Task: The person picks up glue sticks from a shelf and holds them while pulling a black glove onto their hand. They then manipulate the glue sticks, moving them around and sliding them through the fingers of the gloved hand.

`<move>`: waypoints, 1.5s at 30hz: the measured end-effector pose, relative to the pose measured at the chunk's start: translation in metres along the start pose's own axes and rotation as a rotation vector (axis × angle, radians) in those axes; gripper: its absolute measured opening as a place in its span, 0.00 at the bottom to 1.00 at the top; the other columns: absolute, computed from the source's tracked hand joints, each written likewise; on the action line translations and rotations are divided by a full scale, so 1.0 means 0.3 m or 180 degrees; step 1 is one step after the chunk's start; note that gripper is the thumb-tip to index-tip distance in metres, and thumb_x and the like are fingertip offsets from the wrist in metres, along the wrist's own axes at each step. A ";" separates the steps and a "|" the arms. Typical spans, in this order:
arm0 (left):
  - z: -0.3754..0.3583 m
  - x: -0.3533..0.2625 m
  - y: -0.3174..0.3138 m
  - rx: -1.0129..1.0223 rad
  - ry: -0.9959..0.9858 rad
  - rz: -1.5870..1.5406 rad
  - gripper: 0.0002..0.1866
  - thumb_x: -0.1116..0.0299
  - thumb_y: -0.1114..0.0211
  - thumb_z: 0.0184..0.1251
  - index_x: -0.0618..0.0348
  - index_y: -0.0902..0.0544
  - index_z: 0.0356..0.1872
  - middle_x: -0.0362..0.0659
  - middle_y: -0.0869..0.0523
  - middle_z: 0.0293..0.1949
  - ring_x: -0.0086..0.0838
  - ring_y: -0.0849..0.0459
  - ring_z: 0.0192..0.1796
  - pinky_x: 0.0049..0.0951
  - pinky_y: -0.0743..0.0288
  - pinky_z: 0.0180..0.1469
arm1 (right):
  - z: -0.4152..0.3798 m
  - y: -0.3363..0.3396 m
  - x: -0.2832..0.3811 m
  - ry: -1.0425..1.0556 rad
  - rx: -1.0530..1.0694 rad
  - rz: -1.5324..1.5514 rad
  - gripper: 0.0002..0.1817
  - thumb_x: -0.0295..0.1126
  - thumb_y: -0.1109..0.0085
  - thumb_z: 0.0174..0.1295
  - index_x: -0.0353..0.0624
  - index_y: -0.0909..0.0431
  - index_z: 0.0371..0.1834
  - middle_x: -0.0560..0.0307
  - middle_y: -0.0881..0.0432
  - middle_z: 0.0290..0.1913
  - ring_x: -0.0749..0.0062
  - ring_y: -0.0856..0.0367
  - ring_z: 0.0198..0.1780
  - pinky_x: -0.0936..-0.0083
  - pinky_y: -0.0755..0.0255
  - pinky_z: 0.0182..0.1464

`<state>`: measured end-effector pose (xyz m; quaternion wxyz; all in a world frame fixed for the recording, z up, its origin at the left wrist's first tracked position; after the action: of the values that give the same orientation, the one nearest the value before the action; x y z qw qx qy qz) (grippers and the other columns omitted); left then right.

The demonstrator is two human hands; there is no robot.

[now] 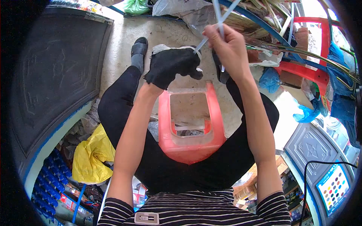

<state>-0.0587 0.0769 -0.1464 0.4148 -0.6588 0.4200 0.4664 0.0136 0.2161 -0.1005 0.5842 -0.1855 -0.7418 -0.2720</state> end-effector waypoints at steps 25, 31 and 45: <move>0.024 0.048 0.056 -0.0277 -0.0071 -0.0342 0.18 0.64 0.48 0.78 0.68 0.21 0.56 0.47 0.13 0.45 0.30 0.13 0.38 0.28 0.19 0.41 | 0.017 0.000 -0.039 -0.0096 -0.0133 0.0387 0.19 0.46 0.43 0.74 0.39 0.17 0.38 0.68 0.24 0.25 0.87 0.32 0.26 0.82 0.38 0.29; -0.021 0.064 0.014 -0.0254 0.0540 0.0023 0.25 0.57 0.53 0.80 0.71 0.19 0.54 0.51 0.12 0.45 0.32 0.12 0.45 0.32 0.15 0.52 | -0.034 -0.142 -0.029 -0.0130 0.0652 -0.0057 0.19 0.43 0.39 0.71 0.33 0.21 0.36 0.63 0.28 0.23 0.83 0.34 0.30 0.76 0.35 0.32; -0.001 -0.062 -0.126 0.0653 -0.1110 0.3229 0.11 0.62 0.27 0.54 0.53 0.13 0.38 0.45 0.13 0.33 0.42 0.13 0.35 0.39 0.22 0.36 | 0.025 0.100 -0.016 0.0220 -0.0715 0.0411 0.12 0.37 0.41 0.74 0.40 0.13 0.46 0.75 0.31 0.26 0.94 0.40 0.23 0.90 0.51 0.24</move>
<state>-0.0269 0.0912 -0.1227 0.2634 -0.2426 0.6534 0.6670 0.0269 0.2446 -0.1008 0.6013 -0.2876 -0.6727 -0.3213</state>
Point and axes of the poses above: each hand's wrist, its own z-axis towards the middle knuckle, its own y-axis out of the back of the hand, x = y × z, the point moved 10 cm from there along z, towards the middle knuckle
